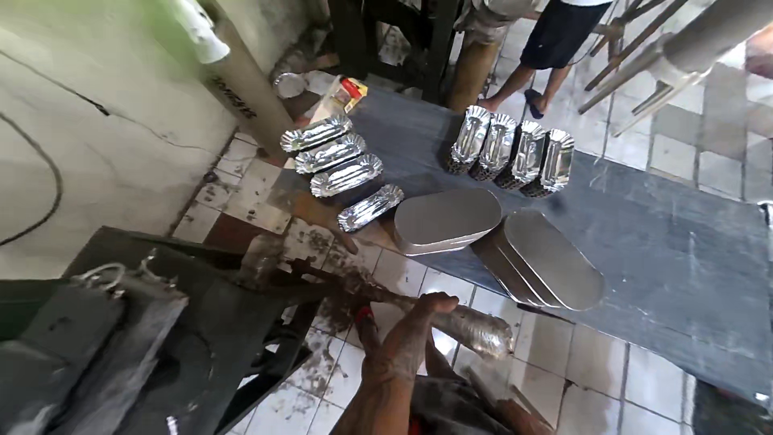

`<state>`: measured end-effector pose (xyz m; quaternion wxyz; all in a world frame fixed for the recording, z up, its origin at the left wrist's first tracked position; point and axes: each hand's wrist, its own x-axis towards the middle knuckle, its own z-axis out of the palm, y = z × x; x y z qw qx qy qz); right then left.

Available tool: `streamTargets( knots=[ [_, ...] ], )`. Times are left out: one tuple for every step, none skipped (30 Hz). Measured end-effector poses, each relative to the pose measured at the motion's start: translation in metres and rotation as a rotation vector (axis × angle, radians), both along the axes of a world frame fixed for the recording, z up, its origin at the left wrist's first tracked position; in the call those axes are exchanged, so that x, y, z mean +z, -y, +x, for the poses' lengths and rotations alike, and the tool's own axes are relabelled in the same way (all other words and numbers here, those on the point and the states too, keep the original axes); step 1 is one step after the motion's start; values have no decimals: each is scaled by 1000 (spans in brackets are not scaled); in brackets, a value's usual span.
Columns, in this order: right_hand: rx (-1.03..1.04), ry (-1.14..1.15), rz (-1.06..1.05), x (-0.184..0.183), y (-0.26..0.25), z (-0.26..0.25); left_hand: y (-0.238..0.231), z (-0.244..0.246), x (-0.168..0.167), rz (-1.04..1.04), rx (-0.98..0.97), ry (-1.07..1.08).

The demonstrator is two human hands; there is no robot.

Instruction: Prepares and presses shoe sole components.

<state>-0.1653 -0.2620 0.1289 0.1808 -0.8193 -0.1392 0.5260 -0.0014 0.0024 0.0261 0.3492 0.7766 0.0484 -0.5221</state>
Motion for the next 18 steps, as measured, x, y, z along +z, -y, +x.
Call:
streamTargets(
  knots=[
    [-1,15,29,-1,-4,-2,-10,-3,7,-20,22,30],
    [14,9,46,3,-12,4,-24,-4,20,-36,33,72],
    [49,-37,40,11,-23,12,-41,-6,42,-49,31,122],
    [99,-59,38,13,-28,16,-59,-12,70,-54,55,183],
    [143,-68,42,11,-32,19,-78,-20,103,-60,121,253],
    [164,-51,91,9,-35,21,-101,-31,136,-100,262,333],
    [175,-42,154,6,-36,23,-124,-47,166,-183,424,436],
    [189,-33,207,2,-37,25,-148,-63,194,-283,563,542],
    [202,-9,263,-6,-37,27,-174,-77,219,-349,698,589],
    [213,14,308,-9,-40,29,-201,-89,235,-391,854,623],
    [226,9,320,-6,-48,34,-229,-96,247,-463,1043,658],
    [238,-23,302,1,-59,39,-253,-96,258,-549,1217,729],
    [243,-37,304,4,-69,43,-273,-97,267,-575,1340,834],
    [219,-39,328,6,-81,47,-288,-101,271,-548,1410,934],
    [175,-33,353,9,-97,51,-295,-110,272,-443,1403,1008],
    [132,-12,381,12,-113,53,-294,-129,269,-249,1325,1022],
    [94,28,417,15,-133,55,-295,-153,252,-27,1201,998],
    [67,85,466,17,-158,57,-304,-176,235,206,1083,928]
  ],
)
